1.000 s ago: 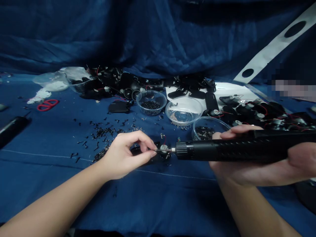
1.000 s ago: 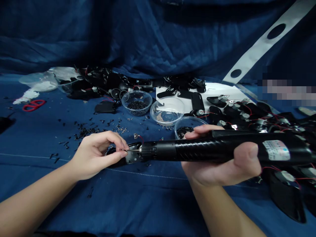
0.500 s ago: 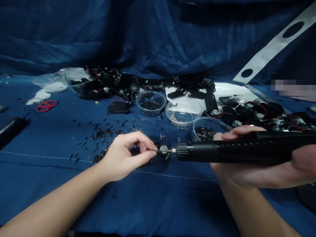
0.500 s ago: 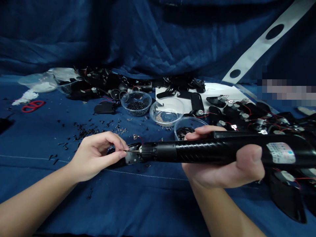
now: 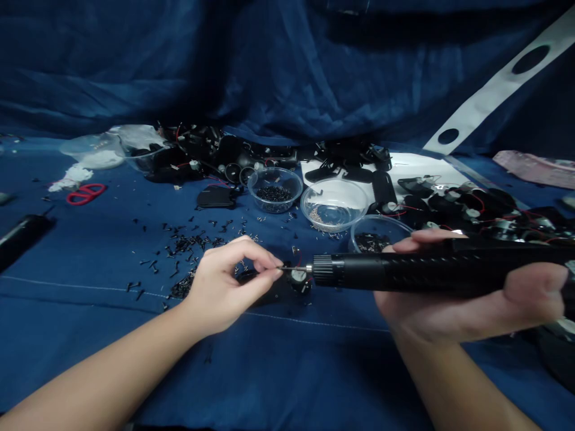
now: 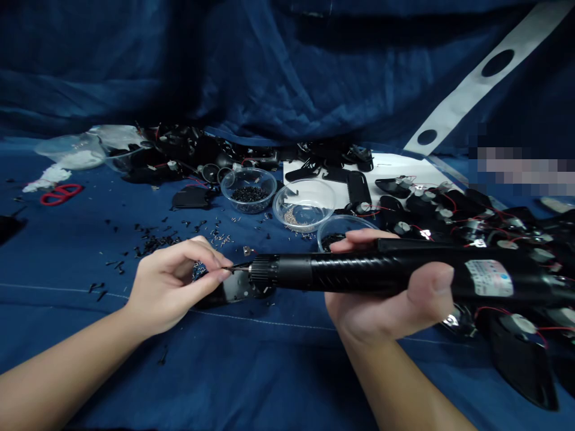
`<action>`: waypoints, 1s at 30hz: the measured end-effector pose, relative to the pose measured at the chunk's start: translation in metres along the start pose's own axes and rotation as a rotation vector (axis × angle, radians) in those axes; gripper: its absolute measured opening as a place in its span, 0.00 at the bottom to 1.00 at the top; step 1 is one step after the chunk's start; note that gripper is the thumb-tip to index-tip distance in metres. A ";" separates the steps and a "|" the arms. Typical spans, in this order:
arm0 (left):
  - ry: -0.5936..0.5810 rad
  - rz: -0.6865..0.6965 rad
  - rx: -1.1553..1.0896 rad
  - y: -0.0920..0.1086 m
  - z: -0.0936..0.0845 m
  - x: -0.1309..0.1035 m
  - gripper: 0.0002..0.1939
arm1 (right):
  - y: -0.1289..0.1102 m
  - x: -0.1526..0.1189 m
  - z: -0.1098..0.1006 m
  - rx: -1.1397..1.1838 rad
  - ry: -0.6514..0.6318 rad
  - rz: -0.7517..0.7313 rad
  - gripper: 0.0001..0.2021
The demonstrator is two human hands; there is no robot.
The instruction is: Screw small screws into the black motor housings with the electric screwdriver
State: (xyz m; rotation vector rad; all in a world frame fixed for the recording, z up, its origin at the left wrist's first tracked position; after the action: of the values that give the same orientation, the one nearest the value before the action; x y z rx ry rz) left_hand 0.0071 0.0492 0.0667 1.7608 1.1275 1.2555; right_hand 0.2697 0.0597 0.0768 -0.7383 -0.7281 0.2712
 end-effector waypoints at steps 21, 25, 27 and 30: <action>0.025 0.252 0.408 0.019 -0.022 0.003 0.13 | 0.005 -0.006 0.005 0.037 0.038 0.070 0.35; -0.032 0.073 0.494 0.010 -0.032 0.013 0.09 | 0.005 0.004 0.003 0.067 0.103 0.165 0.33; -0.114 0.057 0.576 0.003 -0.023 0.017 0.08 | 0.006 0.009 0.000 0.081 0.144 0.226 0.34; -0.254 0.021 0.669 -0.010 -0.003 0.023 0.13 | 0.006 0.015 -0.003 0.123 0.206 0.297 0.32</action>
State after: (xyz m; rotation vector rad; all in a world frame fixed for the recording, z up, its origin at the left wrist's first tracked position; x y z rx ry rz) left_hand 0.0054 0.0742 0.0672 2.3338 1.4800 0.6614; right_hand 0.2825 0.0696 0.0784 -0.7437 -0.4016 0.4974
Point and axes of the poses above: each hand's wrist, its own x-axis towards the middle knuckle, its own z-axis out of the palm, y = z × x, the point moved 5 cm from there along x, towards the middle knuckle, and after that the axes turned 12 degrees about -z, right-handed, at the moved point
